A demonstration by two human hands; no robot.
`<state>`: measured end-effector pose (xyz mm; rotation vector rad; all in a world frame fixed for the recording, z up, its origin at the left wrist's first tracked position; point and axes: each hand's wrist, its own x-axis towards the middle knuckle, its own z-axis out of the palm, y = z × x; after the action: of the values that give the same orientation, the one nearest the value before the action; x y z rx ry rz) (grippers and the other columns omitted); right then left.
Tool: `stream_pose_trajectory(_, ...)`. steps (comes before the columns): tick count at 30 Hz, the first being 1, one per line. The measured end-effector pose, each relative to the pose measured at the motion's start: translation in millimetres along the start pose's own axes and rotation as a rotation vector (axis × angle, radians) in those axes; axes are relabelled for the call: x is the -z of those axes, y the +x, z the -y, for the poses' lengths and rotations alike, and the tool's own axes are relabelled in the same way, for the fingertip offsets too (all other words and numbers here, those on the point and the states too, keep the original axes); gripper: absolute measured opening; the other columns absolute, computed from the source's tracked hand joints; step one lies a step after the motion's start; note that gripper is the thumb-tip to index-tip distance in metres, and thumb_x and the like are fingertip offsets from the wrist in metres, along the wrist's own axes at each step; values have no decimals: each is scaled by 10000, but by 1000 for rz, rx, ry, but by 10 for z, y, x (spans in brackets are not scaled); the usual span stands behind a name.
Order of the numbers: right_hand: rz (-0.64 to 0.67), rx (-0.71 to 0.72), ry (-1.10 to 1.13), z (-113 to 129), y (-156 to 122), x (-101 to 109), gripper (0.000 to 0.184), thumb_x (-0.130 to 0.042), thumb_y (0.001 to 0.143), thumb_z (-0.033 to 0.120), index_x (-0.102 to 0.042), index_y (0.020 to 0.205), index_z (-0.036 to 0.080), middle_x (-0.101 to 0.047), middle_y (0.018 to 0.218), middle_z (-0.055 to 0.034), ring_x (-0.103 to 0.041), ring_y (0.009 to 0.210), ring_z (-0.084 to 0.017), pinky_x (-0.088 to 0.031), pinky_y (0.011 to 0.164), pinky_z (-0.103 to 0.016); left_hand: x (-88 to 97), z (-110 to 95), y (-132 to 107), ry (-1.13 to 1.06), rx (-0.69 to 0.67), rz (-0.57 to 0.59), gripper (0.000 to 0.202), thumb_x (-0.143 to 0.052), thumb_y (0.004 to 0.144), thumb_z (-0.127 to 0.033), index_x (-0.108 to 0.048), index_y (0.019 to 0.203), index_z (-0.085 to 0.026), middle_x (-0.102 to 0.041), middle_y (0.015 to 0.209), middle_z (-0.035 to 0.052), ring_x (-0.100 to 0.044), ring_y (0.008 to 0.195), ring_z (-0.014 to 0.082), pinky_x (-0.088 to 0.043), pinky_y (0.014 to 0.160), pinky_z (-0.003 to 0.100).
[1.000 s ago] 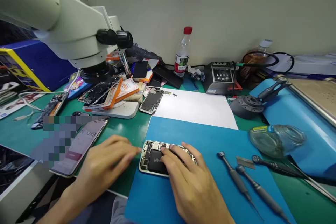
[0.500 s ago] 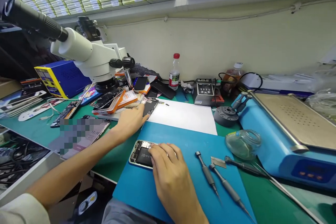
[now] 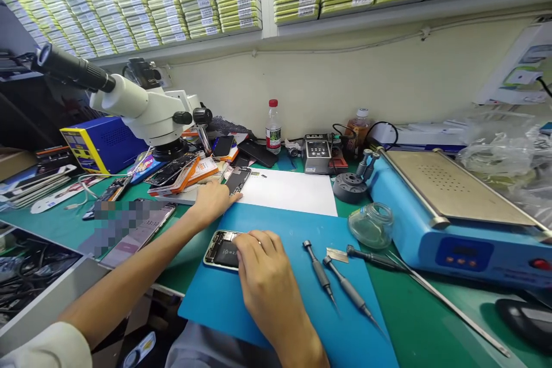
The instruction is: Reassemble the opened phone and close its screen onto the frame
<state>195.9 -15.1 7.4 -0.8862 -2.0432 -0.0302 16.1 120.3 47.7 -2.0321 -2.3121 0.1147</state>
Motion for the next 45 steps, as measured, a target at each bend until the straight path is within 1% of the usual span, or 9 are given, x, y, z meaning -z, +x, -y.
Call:
stream_pose_trajectory(12,-4,-34,0,-21,-44,2,277,-513,1100,100,-663,1301,216,-744,1172,-80,-710,1081,-213,-646,925,-386,82,19,74,-120,99,-47,440,-729,1055,-427,-655,1411,-177,-678,1418,132,-709,1219,287,-635,1017,509)
stream_pose_trajectory(18,-2,-39,-7,-10,-25,30,272,-514,1103,117,-677,1294,222,-753,1171,-74,-726,1070,-211,-655,908,-375,78,172,69,-243,132,-81,436,-733,1053,-405,-650,1415,-175,-683,1410,131,-717,1202,280,-638,1012,502)
stream_pose_trajectory(22,-11,-42,-17,-16,-21,37,260,-515,1104,124,-682,1276,224,-758,1162,-70,-727,1070,-213,-653,897,-365,78,327,5,-383,108,-129,433,-729,1056,-395,-643,1422,-182,-685,1407,124,-722,1191,275,-639,1010,500)
stream_pose_trajectory(26,-34,-68,-41,-40,-23,35,240,-522,1110,147,-688,1268,218,-758,1162,-76,-724,1064,-222,-638,898,-372,73,520,-121,-574,23,-189,435,-726,1058,-398,-640,1428,-186,-683,1410,123,-719,1200,278,-635,1018,506)
stream_pose_trajectory(29,-45,-90,-60,-65,-25,30,229,-532,1113,154,-685,1272,215,-757,1168,-76,-718,1072,-229,-618,902,-381,57,662,-194,-762,-101,-182,426,-716,1065,-408,-645,1422,-187,-689,1396,120,-722,1185,270,-640,1007,497)
stream_pose_trajectory(32,-49,-106,-72,-84,-32,17,215,-533,1116,157,-682,1260,215,-757,1159,-75,-711,1068,-232,-600,894,-385,-1,742,-247,-954,-254,-87,402,-707,1073,-420,-661,1392,-180,-710,1341,110,-737,1126,250,-656,962,465)
stream_pose_trajectory(36,-16,-92,-69,-77,-37,-1,193,-537,1111,152,-680,1217,226,-766,1161,-63,-700,1074,-223,-592,896,-374,-136,735,-329,-1127,-426,81,381,-702,1077,-428,-674,1353,-167,-730,1271,97,-750,1058,231,-669,903,428)
stream_pose_trajectory(40,45,-58,-77,-43,-15,-22,188,-558,1090,118,-684,1174,229,-769,1183,-41,-684,1094,-209,-583,920,-359,-249,671,-385,-1170,-524,144,352,-697,1079,-435,-690,1300,-162,-740,1201,81,-748,999,212,-666,863,399)
stream_pose_trajectory(45,102,-39,-122,-31,12,-58,207,-581,1073,91,-686,1208,207,-769,1201,-44,-668,1089,-214,-547,913,-376,-296,618,-401,-1095,-569,81,302,-687,1080,-441,-701,1187,-159,-726,998,28,-703,828,167,-627,798,358)
